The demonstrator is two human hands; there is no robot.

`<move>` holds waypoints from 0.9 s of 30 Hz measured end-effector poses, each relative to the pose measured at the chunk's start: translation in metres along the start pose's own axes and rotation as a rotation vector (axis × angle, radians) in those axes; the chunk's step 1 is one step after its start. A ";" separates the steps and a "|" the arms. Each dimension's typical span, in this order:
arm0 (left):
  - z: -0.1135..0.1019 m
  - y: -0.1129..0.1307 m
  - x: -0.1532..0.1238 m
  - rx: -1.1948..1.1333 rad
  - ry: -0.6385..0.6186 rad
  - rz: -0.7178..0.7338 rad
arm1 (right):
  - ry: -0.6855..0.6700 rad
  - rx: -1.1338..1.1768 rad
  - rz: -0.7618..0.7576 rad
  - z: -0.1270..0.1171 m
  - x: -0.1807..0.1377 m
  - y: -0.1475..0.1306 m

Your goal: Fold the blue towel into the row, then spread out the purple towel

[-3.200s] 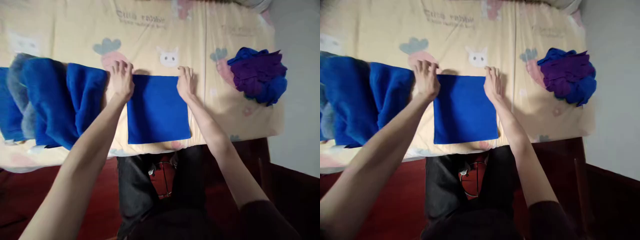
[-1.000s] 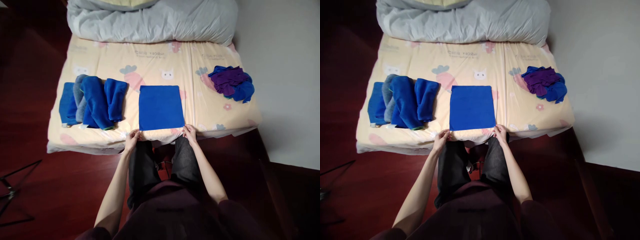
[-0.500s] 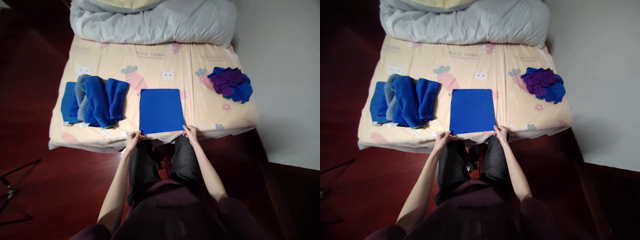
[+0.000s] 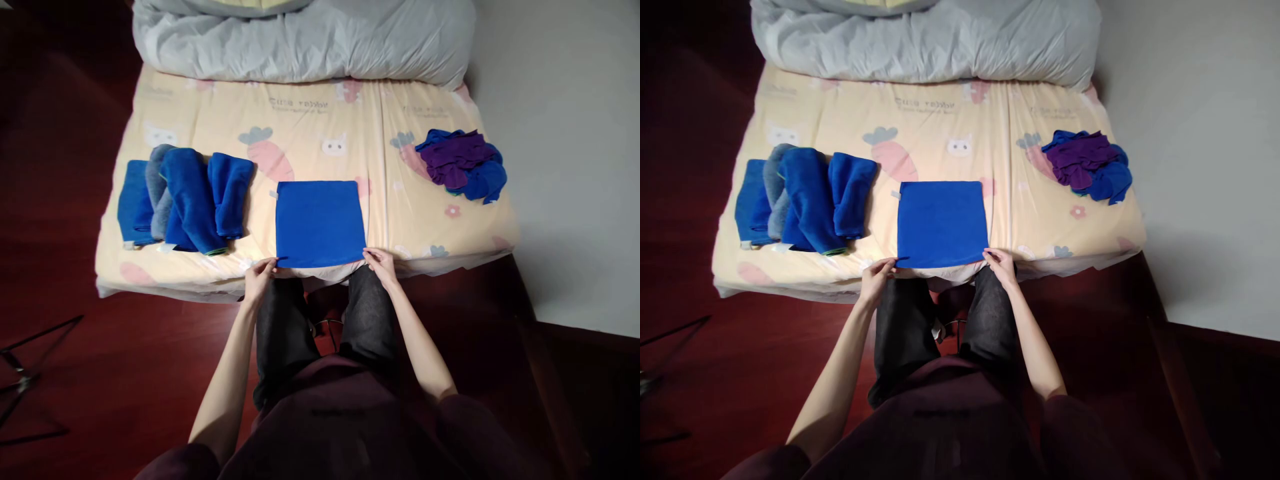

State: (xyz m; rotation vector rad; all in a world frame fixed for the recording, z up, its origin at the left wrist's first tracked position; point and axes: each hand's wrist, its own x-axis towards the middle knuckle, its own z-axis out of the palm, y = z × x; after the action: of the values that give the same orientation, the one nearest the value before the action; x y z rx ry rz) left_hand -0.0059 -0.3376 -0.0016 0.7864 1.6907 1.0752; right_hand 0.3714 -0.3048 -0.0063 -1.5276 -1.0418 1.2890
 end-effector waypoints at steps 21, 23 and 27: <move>0.012 -0.004 0.057 0.065 0.054 0.144 | 0.020 -0.126 -0.165 0.011 0.062 0.010; 0.013 -0.006 0.058 0.070 0.067 0.185 | 0.033 -0.099 -0.167 0.011 0.064 0.013; 0.014 -0.007 0.057 0.091 0.070 0.272 | 0.051 -0.058 -0.202 0.013 0.069 0.018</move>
State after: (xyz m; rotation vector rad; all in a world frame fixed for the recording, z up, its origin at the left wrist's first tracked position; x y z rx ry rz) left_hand -0.0120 -0.2870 -0.0315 1.0715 1.7355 1.2281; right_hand 0.3676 -0.2425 -0.0435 -1.4500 -1.1771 1.0834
